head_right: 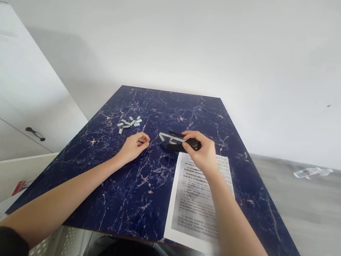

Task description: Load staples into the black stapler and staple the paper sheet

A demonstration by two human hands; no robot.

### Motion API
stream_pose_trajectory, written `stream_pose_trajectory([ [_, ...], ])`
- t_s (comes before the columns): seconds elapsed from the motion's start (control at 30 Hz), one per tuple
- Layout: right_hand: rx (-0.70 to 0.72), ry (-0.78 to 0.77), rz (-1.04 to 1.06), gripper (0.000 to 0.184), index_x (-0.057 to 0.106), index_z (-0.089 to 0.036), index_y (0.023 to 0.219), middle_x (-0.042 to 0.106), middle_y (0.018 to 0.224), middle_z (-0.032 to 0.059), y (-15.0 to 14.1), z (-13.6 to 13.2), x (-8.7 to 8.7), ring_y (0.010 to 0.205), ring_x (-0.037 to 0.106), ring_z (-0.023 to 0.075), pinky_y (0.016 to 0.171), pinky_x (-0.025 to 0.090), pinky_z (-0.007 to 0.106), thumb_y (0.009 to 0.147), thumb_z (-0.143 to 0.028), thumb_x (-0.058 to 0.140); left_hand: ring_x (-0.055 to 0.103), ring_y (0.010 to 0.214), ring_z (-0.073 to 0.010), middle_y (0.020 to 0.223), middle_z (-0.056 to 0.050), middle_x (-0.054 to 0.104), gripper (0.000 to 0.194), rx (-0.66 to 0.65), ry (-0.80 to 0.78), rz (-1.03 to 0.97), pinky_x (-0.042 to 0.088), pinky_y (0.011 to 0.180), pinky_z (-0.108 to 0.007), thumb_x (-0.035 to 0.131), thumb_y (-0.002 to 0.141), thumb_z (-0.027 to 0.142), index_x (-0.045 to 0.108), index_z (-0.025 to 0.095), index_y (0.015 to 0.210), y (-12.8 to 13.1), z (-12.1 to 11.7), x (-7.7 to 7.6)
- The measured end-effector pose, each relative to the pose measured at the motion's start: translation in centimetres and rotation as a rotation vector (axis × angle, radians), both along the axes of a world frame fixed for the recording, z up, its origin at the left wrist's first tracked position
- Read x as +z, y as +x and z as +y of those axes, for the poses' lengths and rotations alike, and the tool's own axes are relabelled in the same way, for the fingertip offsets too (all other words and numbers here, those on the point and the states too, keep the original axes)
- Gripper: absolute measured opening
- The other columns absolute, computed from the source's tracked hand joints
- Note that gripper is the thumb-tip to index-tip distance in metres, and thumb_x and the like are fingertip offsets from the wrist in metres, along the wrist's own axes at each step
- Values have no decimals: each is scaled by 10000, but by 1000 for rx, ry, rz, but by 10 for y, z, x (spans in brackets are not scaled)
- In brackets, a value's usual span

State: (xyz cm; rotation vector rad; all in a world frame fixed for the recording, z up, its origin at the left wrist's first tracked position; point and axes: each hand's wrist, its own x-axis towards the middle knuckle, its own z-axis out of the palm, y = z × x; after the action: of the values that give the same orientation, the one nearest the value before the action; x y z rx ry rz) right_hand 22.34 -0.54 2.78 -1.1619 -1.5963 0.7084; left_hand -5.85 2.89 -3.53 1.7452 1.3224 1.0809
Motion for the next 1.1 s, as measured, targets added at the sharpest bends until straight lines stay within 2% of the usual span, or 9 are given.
stream_pose_trajectory([
  [0.13,83,86,-106,78,751,-276,899,739,1176,61,-8,-4,1,1067,668,290,953,514,491,847,-249,700,687,829,-178,904,-47,713,95,3,-3,24,557,792,-316,611,829,159,670,185,898,1,0,2],
  [0.37,-70,98,-27,115,745,-245,926,755,1142,60,-5,5,-11,1076,684,288,984,525,516,816,-277,737,694,858,-174,950,-54,719,143,13,8,60,574,840,-335,580,847,117,689,183,912,-1,0,1],
  [0.47,-162,-39,357,126,725,-216,874,748,1118,76,2,15,-19,1070,687,288,943,587,503,783,-285,779,678,889,-186,1031,-69,690,139,-36,44,106,582,820,-338,650,882,234,708,191,1001,0,-4,2],
  [0.57,-229,-278,860,139,655,-196,808,715,1020,81,15,27,-23,1018,698,255,831,674,405,774,-232,785,636,1009,-234,1106,-79,638,298,-74,147,308,556,930,-411,726,873,336,720,227,1150,4,-9,3],
  [0.63,-266,-382,1090,139,625,-195,828,684,991,83,26,34,-21,1021,701,233,794,692,326,802,-215,760,607,1047,-255,1083,-78,618,304,-84,210,442,515,1001,-455,712,895,316,725,237,1188,8,-10,2],
  [0.7,-261,-401,1218,168,626,-192,907,671,1050,104,35,38,-17,1059,703,238,756,694,273,850,-296,745,592,1050,-256,1051,-78,614,247,-99,257,520,494,1019,-455,651,941,268,735,221,1168,11,-10,0],
  [0.8,-181,-322,1274,317,641,-180,1014,655,1172,129,43,39,-11,1143,690,273,755,688,242,843,-413,771,583,1041,-249,1032,-83,615,225,-114,312,585,488,1004,-423,572,982,222,728,197,1142,15,-6,-5],
  [0.93,-131,-128,1266,367,666,-201,1062,640,1282,95,48,36,-8,1248,644,285,844,678,277,804,-421,807,554,1001,-258,1006,-109,589,248,-55,364,722,481,958,-415,474,1024,208,700,159,1114,31,6,-8],
  [1.1,-69,-7,1283,393,685,-212,1102,624,1336,96,57,34,-6,1324,588,279,894,659,293,814,-460,788,493,1018,-257,1031,-125,558,257,-64,431,719,454,890,-363,417,1020,128,672,153,1047,93,38,3],
])
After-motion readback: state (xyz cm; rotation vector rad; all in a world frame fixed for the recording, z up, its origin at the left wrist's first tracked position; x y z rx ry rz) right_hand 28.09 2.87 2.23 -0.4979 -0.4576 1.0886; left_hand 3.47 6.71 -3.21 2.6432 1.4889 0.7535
